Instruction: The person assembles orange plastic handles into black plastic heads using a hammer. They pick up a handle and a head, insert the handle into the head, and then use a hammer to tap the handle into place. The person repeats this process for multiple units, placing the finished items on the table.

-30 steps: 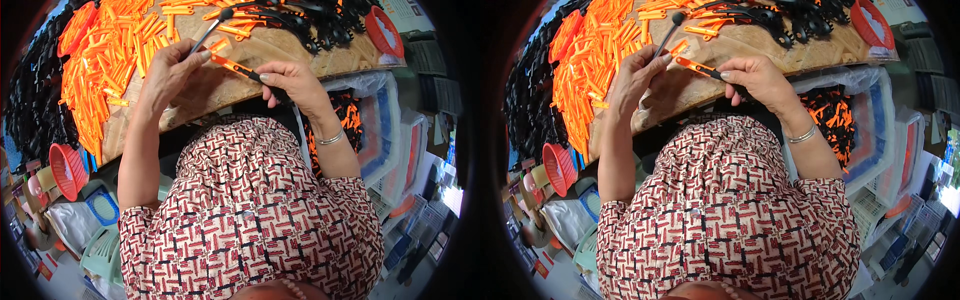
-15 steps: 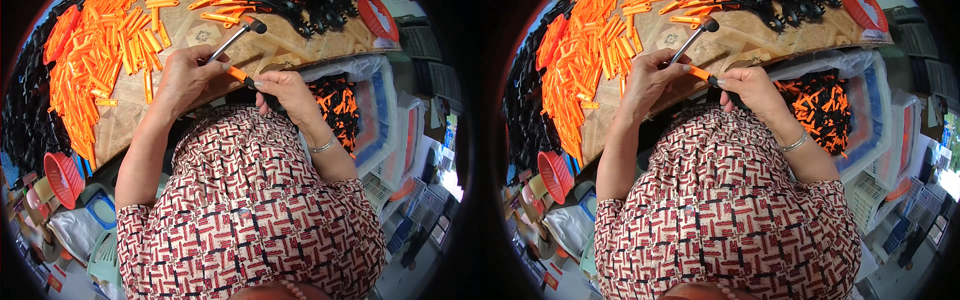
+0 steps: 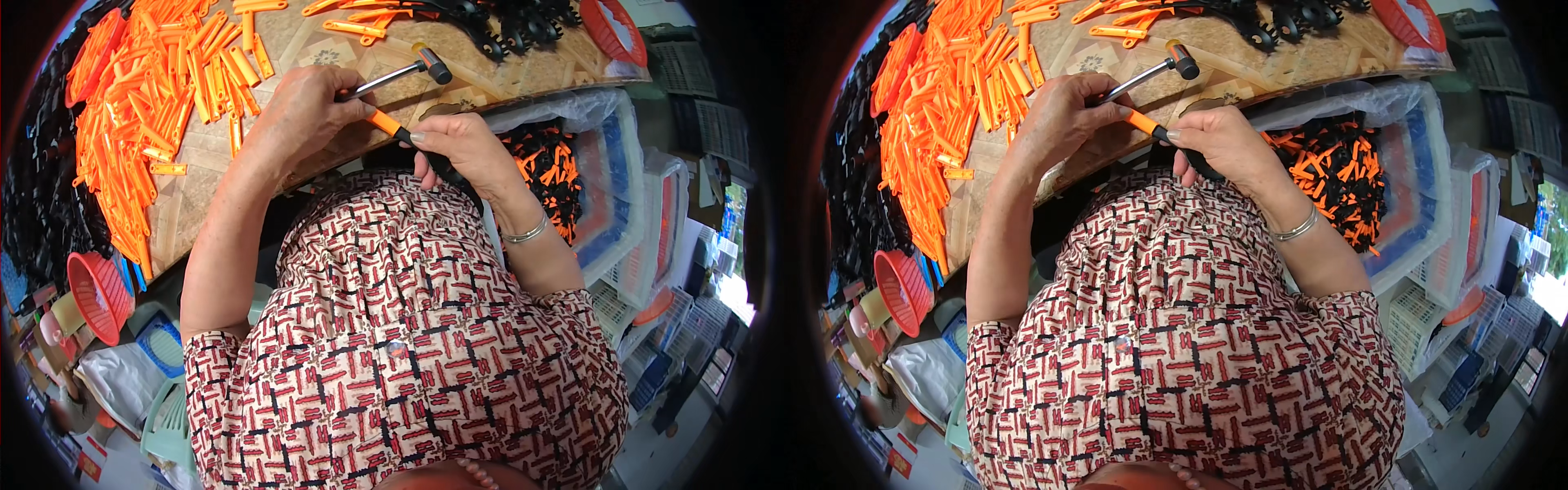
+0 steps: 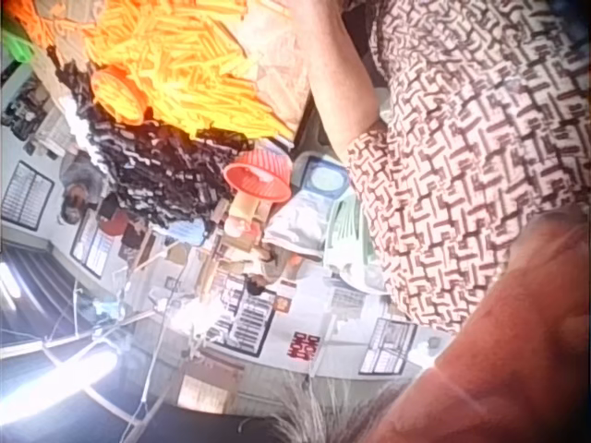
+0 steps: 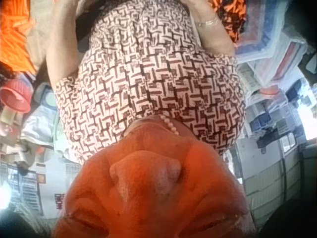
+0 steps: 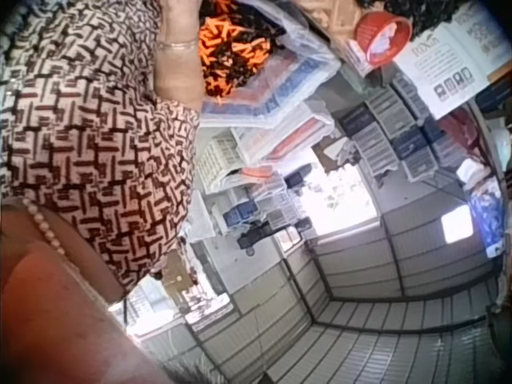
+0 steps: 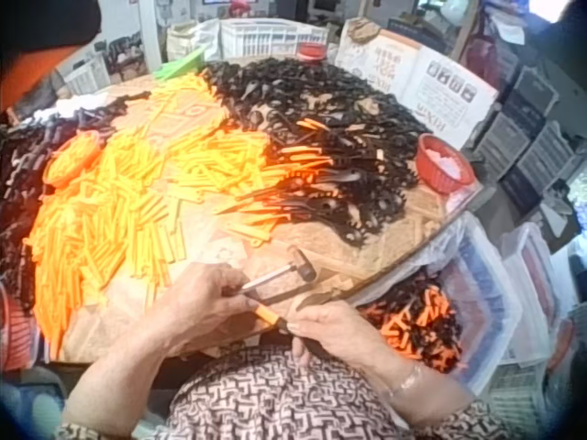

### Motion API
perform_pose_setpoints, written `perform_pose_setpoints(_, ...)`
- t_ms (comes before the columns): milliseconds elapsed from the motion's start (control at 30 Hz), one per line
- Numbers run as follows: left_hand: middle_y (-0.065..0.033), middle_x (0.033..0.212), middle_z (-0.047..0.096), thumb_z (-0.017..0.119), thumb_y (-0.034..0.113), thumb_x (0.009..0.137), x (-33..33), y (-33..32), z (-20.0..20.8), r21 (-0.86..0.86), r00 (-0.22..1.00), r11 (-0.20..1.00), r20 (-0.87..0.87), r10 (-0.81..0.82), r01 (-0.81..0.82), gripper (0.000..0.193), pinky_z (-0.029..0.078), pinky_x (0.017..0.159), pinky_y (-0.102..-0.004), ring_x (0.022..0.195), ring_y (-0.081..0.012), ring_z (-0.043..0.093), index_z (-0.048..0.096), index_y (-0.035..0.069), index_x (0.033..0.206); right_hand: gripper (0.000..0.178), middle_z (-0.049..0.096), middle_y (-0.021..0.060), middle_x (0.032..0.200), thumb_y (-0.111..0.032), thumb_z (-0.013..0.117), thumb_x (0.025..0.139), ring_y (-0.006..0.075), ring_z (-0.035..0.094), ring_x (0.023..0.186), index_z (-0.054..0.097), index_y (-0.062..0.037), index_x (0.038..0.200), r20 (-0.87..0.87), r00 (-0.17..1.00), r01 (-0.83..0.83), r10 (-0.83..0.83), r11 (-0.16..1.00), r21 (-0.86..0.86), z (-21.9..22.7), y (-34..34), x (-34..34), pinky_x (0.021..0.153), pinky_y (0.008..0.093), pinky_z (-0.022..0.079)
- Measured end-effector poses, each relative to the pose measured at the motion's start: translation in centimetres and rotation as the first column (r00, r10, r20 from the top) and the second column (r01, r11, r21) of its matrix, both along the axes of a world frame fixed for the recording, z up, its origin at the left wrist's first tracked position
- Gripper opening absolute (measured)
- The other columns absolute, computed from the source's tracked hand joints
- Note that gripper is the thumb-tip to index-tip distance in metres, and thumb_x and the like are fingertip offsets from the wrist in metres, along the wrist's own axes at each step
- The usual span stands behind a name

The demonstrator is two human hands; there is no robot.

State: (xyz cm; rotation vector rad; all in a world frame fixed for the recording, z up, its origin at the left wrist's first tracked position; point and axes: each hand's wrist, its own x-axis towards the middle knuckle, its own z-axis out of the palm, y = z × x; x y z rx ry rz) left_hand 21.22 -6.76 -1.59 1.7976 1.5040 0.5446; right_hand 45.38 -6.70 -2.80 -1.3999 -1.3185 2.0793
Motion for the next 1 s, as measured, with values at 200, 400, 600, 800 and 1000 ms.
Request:
perform_pose_setpoints(200,-0.0155,0.092,0.070,0.074,0.017,0.086,0.6,-0.5,-0.2,0.145,0.993,0.989,-0.115,-0.013,0.029,0.021,0.052,0.079,-0.0378,0.087,-0.0306,0.068,0.075,0.003,0.101,0.034,0.068,0.0100,0.063,-0.026,0.061,0.101,0.0139,0.063,0.047,0.070,0.0050,0.090,0.154,0.974,-0.182,0.166,0.978,0.100,-0.4,0.7,-0.4,0.045,0.0249,0.050)
perform_pose_setpoints(400,-0.0100,0.098,0.070,0.072,0.014,0.089,0.7,-1.7,-1.6,0.373,0.997,0.924,0.022,0.078,-0.081,0.018,0.052,0.081,-0.0345,0.092,-0.0258,0.067,0.074,0.002,0.102,0.042,0.062,0.0073,0.054,-0.032,0.066,0.097,0.0124,0.058,0.041,0.067,0.0015,0.072,0.266,0.954,-0.162,0.135,0.984,0.080,0.0,1.1,-0.9,0.039,0.0253,0.046)
perform_pose_setpoints(600,-0.0033,0.082,0.062,0.066,0.019,0.099,-1.5,-3.9,-0.4,0.028,0.853,0.967,0.479,0.209,-0.253,0.023,0.047,0.067,-0.0259,0.073,-0.0103,0.055,0.071,0.004,0.116,0.040,0.059,0.0040,0.055,-0.033,0.064,0.099,0.0098,0.056,0.042,0.066,-0.0013,0.075,0.276,0.959,-0.078,0.063,0.996,0.043,-0.5,-0.1,0.0,0.038,0.0231,0.043)
perform_pose_setpoints(800,-0.0057,0.073,0.058,0.065,0.015,0.099,-1.2,-9.1,-0.2,0.279,0.989,0.952,-0.037,0.146,-0.130,0.039,0.047,0.055,-0.0348,0.057,-0.0208,0.055,0.062,0.018,0.138,0.037,0.059,0.0023,0.056,-0.033,0.065,0.099,0.0086,0.056,0.045,0.067,-0.0023,0.079,0.204,0.979,-0.035,0.028,0.999,0.030,-1.5,-1.3,0.1,0.039,0.0225,0.043)
perform_pose_setpoints(1000,-0.0129,0.080,0.060,0.068,0.003,0.092,-0.5,-9.8,2.0,0.409,0.971,0.882,0.130,0.200,-0.236,0.044,0.047,0.060,-0.0372,0.064,-0.0255,0.058,0.066,0.018,0.133,0.031,0.059,0.0026,0.059,-0.028,0.062,0.102,0.0081,0.054,0.046,0.069,0.0003,0.092,0.160,0.987,-0.007,-0.009,0.995,0.101,-1.6,-1.6,-0.2,0.041,0.0217,0.043)
